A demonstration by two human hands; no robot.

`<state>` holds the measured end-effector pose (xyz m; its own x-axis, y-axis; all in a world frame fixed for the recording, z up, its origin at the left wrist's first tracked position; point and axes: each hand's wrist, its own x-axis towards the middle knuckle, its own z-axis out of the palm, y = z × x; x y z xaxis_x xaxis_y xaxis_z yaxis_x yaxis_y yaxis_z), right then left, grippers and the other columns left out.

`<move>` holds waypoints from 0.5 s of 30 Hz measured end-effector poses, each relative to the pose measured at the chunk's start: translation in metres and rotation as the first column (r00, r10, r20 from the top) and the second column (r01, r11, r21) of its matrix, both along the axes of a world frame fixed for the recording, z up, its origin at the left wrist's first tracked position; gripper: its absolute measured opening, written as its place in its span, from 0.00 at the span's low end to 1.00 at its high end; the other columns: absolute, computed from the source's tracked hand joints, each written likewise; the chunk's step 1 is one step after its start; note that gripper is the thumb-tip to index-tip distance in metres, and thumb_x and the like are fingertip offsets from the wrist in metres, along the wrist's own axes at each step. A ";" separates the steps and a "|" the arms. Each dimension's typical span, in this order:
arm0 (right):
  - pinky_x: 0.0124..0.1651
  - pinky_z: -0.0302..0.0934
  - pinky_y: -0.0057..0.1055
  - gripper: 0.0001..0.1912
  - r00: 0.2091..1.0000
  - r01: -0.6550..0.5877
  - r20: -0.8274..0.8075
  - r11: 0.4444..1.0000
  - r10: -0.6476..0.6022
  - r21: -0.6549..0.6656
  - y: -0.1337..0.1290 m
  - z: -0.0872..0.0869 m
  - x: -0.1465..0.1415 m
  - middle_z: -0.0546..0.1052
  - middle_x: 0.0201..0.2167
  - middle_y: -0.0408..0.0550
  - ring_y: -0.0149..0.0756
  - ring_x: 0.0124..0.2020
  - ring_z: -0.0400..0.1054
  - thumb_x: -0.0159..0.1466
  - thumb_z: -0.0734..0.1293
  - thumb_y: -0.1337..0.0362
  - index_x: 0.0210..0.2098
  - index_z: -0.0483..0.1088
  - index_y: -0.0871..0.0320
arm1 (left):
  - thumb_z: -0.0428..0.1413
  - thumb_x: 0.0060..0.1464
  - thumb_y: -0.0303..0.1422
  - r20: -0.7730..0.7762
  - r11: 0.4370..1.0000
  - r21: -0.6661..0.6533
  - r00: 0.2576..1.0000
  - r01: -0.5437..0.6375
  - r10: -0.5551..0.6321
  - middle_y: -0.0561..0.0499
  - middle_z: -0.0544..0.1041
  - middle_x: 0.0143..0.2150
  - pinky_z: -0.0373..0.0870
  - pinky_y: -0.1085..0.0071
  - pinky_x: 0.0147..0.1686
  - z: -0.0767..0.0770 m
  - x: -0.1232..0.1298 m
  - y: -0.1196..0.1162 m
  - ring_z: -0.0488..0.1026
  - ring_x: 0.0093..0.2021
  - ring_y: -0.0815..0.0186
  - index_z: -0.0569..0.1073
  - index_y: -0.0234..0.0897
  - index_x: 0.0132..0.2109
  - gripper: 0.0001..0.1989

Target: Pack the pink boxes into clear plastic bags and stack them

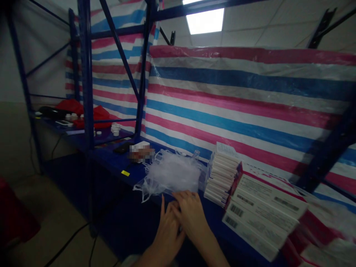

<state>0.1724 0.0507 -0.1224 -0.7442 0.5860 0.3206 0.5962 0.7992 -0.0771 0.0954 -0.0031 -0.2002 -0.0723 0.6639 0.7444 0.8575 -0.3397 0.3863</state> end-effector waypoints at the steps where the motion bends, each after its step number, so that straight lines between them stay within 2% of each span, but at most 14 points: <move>1: 0.50 0.51 0.40 0.14 0.999 0.035 0.022 0.998 -0.037 0.058 0.001 -0.003 -0.002 0.73 0.45 0.47 0.41 0.47 0.64 0.61 0.61 0.65 0.46 0.69 0.53 | 0.49 0.54 0.33 -0.006 1.000 -0.013 1.000 0.000 0.000 0.47 0.70 0.50 0.42 0.38 0.57 -0.002 0.004 0.000 0.62 0.53 0.56 0.63 0.43 0.55 0.20; 5: 0.45 0.54 0.39 0.11 0.988 0.100 0.081 0.953 -0.129 0.287 0.018 -0.013 -0.005 0.74 0.42 0.50 0.42 0.44 0.65 0.60 0.61 0.70 0.41 0.71 0.56 | 0.49 0.54 0.40 -0.037 0.999 -0.045 0.999 0.024 -0.026 0.43 0.64 0.56 0.40 0.34 0.57 -0.018 0.013 -0.001 0.56 0.58 0.51 0.58 0.46 0.59 0.25; 9: 0.39 0.55 0.36 0.12 0.966 0.121 0.172 0.927 -0.191 0.354 0.028 -0.016 -0.004 0.75 0.33 0.51 0.41 0.38 0.67 0.58 0.61 0.75 0.36 0.72 0.57 | 0.50 0.50 0.48 -0.138 0.989 -0.113 0.984 0.098 -0.113 0.37 0.60 0.58 0.44 0.33 0.56 -0.028 0.009 -0.007 0.53 0.60 0.46 0.54 0.38 0.61 0.34; 12: 0.39 0.56 0.36 0.09 0.967 0.155 0.142 0.929 -0.212 0.336 0.029 -0.016 -0.001 0.74 0.33 0.50 0.42 0.38 0.67 0.58 0.62 0.72 0.35 0.72 0.56 | 0.47 0.55 0.40 -0.188 0.988 -0.139 0.978 0.068 -0.094 0.39 0.61 0.58 0.51 0.40 0.57 -0.029 -0.001 -0.013 0.52 0.61 0.51 0.58 0.36 0.58 0.25; 15: 0.40 0.57 0.37 0.08 0.973 0.170 0.097 0.938 -0.208 0.303 0.031 -0.019 0.004 0.74 0.37 0.50 0.43 0.41 0.67 0.59 0.64 0.66 0.38 0.71 0.56 | 0.45 0.56 0.29 -0.188 0.993 -0.107 0.982 -0.040 0.019 0.42 0.62 0.57 0.54 0.47 0.58 -0.029 -0.017 -0.013 0.53 0.62 0.57 0.60 0.36 0.55 0.19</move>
